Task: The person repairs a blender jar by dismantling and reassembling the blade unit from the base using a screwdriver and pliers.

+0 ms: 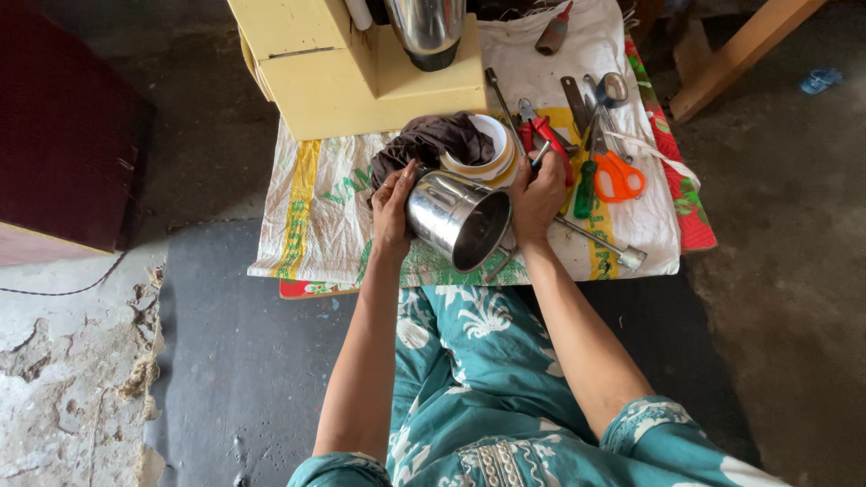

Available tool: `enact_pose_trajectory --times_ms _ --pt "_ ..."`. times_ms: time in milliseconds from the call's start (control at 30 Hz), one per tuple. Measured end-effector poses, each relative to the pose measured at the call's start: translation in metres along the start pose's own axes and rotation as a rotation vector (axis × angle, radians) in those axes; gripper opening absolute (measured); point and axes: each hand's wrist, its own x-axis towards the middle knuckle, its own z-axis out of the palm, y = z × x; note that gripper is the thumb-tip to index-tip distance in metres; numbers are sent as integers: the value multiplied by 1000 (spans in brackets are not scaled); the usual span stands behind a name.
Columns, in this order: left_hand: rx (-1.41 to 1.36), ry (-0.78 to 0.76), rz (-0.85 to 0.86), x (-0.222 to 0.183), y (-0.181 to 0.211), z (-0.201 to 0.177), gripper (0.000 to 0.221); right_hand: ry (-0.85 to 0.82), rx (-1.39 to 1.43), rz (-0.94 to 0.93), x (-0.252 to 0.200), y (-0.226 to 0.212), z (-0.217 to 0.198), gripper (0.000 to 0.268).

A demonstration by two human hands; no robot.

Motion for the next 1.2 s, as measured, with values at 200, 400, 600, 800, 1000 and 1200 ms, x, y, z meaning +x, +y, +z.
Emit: enact_pose_trajectory --times_ms 200,400,600,800,1000,1200 --pt "283 108 -9 -5 11 22 43 -17 108 75 1 -7 -8 19" --pt "180 -58 51 -8 39 41 33 -78 168 184 5 -13 -11 21" --pt "171 -200 -222 1 17 41 22 -51 84 -4 5 -15 -7 23" --pt "-344 47 -227 18 4 29 31 -126 187 107 4 -16 -8 24" --pt "-462 140 -130 27 27 5 30 26 274 -63 11 -28 -12 27" --pt "-518 120 -441 59 26 -5 23 143 344 -33 54 -33 -57 21"
